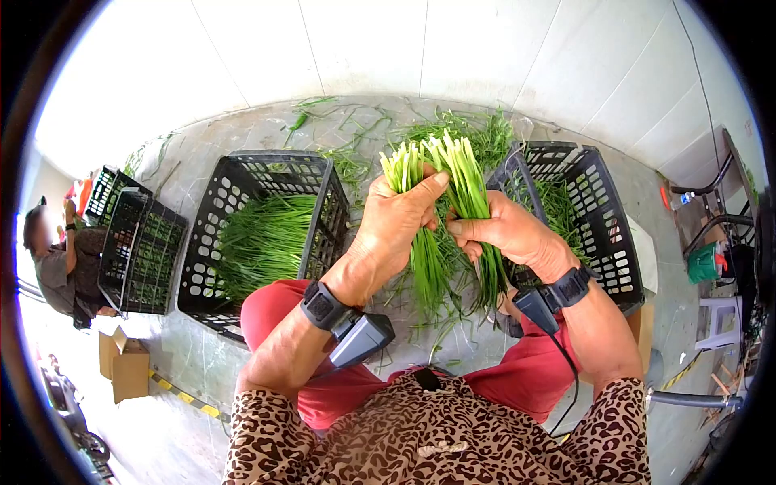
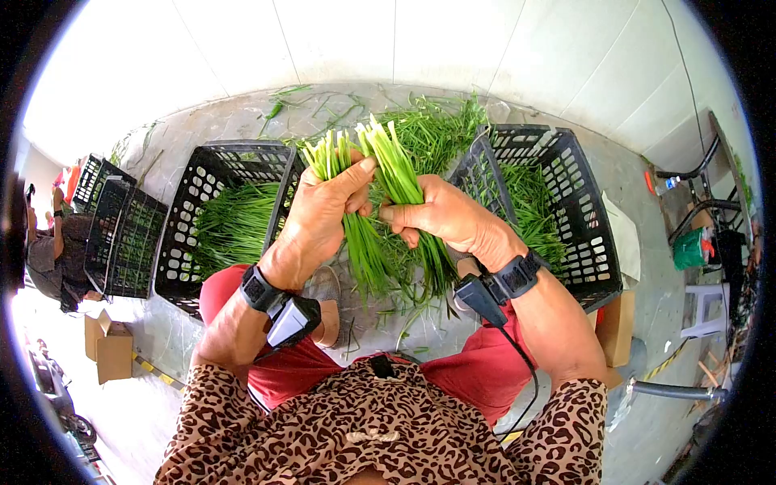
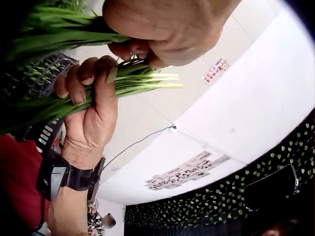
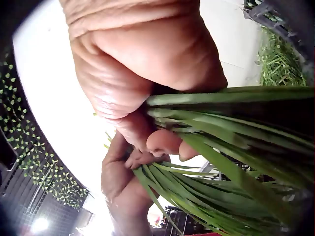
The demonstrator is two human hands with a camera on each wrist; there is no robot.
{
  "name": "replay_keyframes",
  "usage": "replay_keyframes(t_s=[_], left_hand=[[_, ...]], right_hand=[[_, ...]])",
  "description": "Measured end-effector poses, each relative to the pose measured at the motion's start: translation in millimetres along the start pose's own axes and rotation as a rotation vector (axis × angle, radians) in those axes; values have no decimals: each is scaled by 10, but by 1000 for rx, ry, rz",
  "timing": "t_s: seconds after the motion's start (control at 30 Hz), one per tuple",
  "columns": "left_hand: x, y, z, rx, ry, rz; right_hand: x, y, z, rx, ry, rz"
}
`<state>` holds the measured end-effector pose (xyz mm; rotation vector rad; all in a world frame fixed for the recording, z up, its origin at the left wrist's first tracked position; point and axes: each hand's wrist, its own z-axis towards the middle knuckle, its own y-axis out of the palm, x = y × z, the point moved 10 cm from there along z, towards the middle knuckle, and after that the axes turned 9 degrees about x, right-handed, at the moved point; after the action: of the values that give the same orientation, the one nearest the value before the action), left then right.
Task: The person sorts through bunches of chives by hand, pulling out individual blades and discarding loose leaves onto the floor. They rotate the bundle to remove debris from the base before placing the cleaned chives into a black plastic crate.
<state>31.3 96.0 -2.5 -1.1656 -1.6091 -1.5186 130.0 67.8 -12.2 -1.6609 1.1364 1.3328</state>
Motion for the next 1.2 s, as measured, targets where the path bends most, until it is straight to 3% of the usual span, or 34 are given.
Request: replay_keyframes(t_s=[0.47,1.2], left_hand=[[-44,12,-14,-47,2,-9],[566,-399,254,68,199,-238]], right_hand=[[-15,-4,8,25,-8,14],[-183,-358,-54,130,-77,1]])
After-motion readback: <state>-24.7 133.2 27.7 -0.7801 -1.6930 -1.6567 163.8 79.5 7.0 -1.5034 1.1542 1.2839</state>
